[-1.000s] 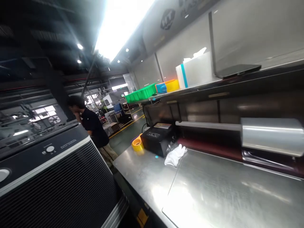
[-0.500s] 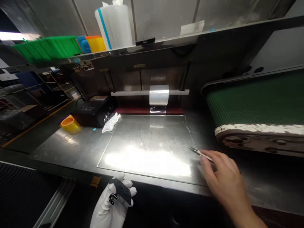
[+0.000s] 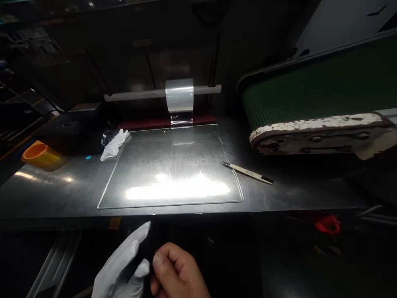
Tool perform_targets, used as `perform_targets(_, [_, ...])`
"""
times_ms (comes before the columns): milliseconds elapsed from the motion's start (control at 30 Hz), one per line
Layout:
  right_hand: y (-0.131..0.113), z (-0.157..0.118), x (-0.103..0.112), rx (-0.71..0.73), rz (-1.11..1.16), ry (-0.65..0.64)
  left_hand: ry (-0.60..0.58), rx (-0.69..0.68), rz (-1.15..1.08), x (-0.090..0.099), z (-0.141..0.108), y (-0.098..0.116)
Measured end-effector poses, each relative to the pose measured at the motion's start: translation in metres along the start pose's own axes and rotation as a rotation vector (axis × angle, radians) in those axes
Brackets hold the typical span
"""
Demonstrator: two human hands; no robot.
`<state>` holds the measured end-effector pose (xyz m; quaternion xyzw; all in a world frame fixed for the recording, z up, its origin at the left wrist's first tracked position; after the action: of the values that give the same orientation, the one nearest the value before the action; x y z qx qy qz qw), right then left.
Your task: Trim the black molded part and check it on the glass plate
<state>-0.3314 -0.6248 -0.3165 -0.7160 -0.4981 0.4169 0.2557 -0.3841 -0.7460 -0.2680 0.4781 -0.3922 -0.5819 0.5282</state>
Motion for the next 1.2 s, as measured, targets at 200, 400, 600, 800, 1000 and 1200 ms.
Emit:
perform_targets(200, [-0.015, -0.005, 0.034, 0.043, -0.106, -0.01, -0.308, 0.792, -0.516, -0.012, 0.006, -0.049])
perform_targets(400, [-0.037, -0.007, 0.056, 0.047, -0.462, -0.216, -0.829, 1.072, -0.771, -0.039, -0.037, -0.063])
perform_targets(600, [-0.023, -0.004, 0.064, 0.034, -0.41, -0.207, -0.748, 1.072, -0.821, -0.04, -0.048, -0.074])
perform_targets(800, [-0.013, -0.002, 0.065, 0.074, -0.225, -0.111, -0.734, 1.09, -0.816, -0.045, -0.046, -0.075])
perform_targets(1000, [-0.017, -0.005, 0.06, 0.024, -0.184, -0.075, -0.728, 1.081, -0.842, -0.045, -0.05, -0.077])
perform_targets(1200, [-0.023, -0.011, 0.064, 0.033, -0.259, -0.031, -0.657, 0.986, -0.764, -0.043, -0.053, -0.079])
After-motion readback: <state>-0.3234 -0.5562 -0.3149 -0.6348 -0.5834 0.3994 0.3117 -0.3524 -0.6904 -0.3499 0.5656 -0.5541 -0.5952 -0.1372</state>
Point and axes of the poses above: each hand's wrist, its own z-axis towards the middle knuckle, its own x-axis out of the back of the hand, y = z × x, the point moved 7 cm from there along z, towards the middle knuckle, and after that the axes turned 8 degrees about -z, right-handed, at the moved point
